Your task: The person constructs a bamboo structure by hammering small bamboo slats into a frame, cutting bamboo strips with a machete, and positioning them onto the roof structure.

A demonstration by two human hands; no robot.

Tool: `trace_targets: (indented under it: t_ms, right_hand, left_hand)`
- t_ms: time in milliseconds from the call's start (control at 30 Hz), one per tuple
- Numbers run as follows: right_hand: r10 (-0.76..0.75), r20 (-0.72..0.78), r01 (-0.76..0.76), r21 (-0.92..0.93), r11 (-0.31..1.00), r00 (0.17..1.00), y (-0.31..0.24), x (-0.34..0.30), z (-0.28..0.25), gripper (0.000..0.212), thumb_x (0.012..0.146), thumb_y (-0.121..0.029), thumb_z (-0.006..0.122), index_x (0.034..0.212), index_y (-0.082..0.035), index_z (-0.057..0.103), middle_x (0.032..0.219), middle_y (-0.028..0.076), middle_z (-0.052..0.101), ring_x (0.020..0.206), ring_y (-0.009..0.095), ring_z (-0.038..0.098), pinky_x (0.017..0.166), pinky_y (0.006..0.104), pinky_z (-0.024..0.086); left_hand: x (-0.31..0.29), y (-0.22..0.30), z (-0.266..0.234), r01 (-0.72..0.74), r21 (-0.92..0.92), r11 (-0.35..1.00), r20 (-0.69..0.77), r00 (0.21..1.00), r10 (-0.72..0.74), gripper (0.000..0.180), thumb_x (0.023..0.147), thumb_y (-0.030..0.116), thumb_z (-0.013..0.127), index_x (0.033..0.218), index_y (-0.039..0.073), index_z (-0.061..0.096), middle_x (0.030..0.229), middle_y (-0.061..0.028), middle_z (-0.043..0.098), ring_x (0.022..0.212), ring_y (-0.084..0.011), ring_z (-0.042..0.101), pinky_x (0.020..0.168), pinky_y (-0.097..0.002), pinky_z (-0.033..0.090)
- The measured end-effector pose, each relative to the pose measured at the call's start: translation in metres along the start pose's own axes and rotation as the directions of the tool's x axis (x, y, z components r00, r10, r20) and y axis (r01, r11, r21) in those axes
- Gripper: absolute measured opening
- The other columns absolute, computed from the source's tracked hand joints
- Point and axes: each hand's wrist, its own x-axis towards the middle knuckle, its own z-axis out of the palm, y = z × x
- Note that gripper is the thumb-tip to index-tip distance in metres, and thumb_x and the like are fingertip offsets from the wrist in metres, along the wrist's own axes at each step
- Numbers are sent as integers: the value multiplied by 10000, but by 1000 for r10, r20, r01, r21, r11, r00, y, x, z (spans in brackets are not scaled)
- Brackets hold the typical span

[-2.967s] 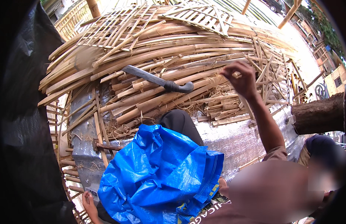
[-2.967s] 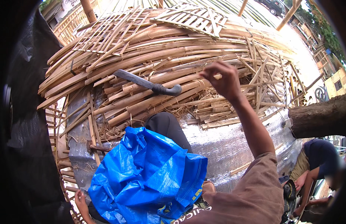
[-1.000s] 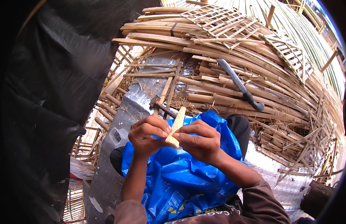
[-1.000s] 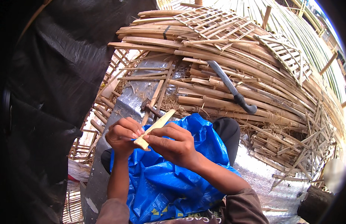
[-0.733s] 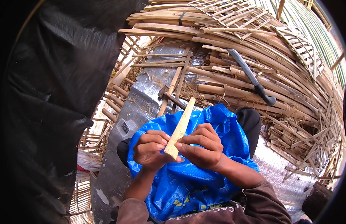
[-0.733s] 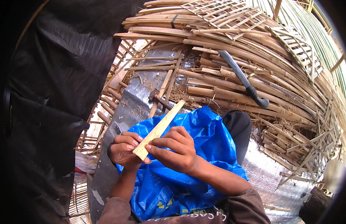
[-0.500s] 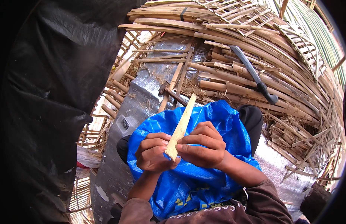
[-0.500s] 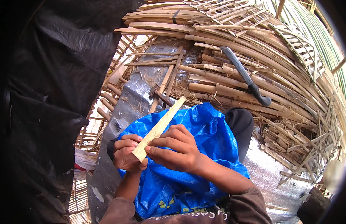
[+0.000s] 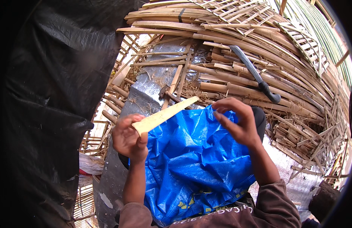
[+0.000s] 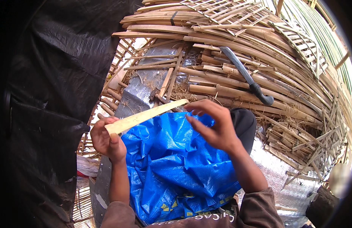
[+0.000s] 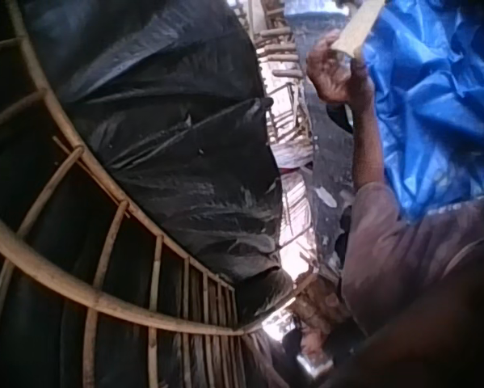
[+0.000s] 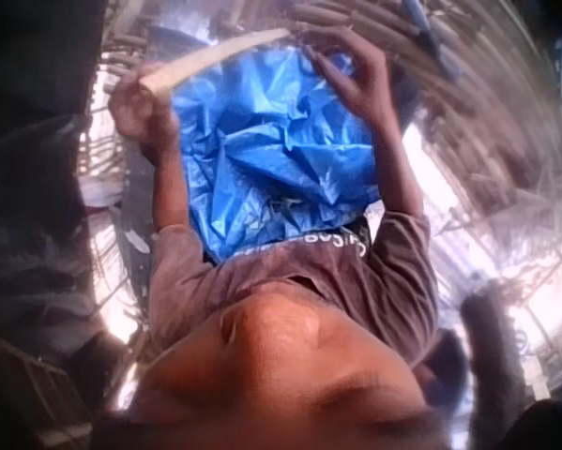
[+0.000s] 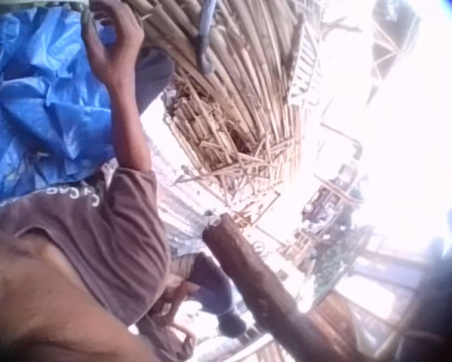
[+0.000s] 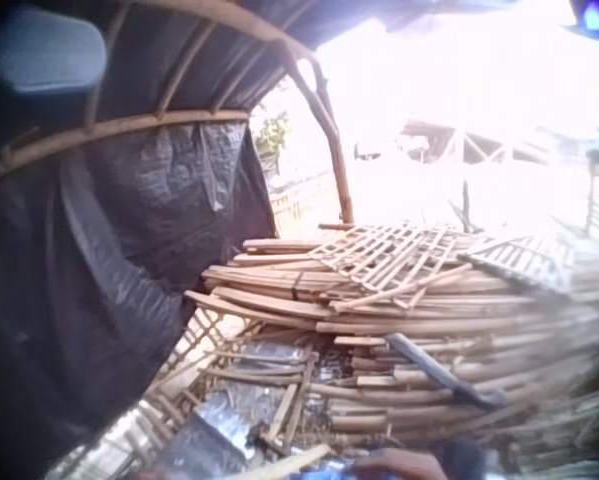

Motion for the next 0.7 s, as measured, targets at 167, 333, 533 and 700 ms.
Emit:
trace_targets:
  t_ms: [167, 333, 533, 700]
  right_hand:
    - [236, -189, -298, -461, 836, 953, 71, -13, -101, 402, 816, -213, 742, 1161, -44, 622, 1085, 141, 637, 988, 261, 621, 861, 361, 492]
    - [181, -522, -553, -784, 284, 833, 154, -41, -185, 623, 760, -293, 733, 1302, -82, 508, 1217, 171, 546, 1136, 382, 498, 976, 477, 400]
    - [334, -483, -545, -830, 120, 809, 194, -38, -189, 725, 699, -285, 752, 1333, -98, 455, 1211, 176, 527, 1135, 390, 481, 951, 495, 395]
    - [248, -403, -427, -903, 52, 881, 213, -30, -181, 524, 669, -219, 740, 1095, -15, 512, 1032, 157, 614, 1035, 322, 569, 903, 443, 402]
  left_hand:
    - [58, -29, -4, 62, 4, 998, 100, 993, -62, 175, 937, 191, 622, 945, 34, 542, 922, -65, 515, 858, -159, 541, 789, -382, 549]
    - [103, -63, 34, 101, -180, 978, -63, 992, -114, 207, 993, 260, 531, 1017, 73, 444, 1071, -129, 543, 839, -226, 614, 848, -411, 549]
    - [144, -84, 59, 191, -362, 912, -132, 958, -253, 283, 1020, 372, 454, 883, 134, 387, 592, 36, 351, 513, -60, 330, 508, -232, 314]
    - [188, -48, 94, 85, -357, 930, -245, 952, -181, 331, 1030, 369, 427, 817, 120, 374, 594, 46, 210, 511, -65, 178, 463, -246, 206]
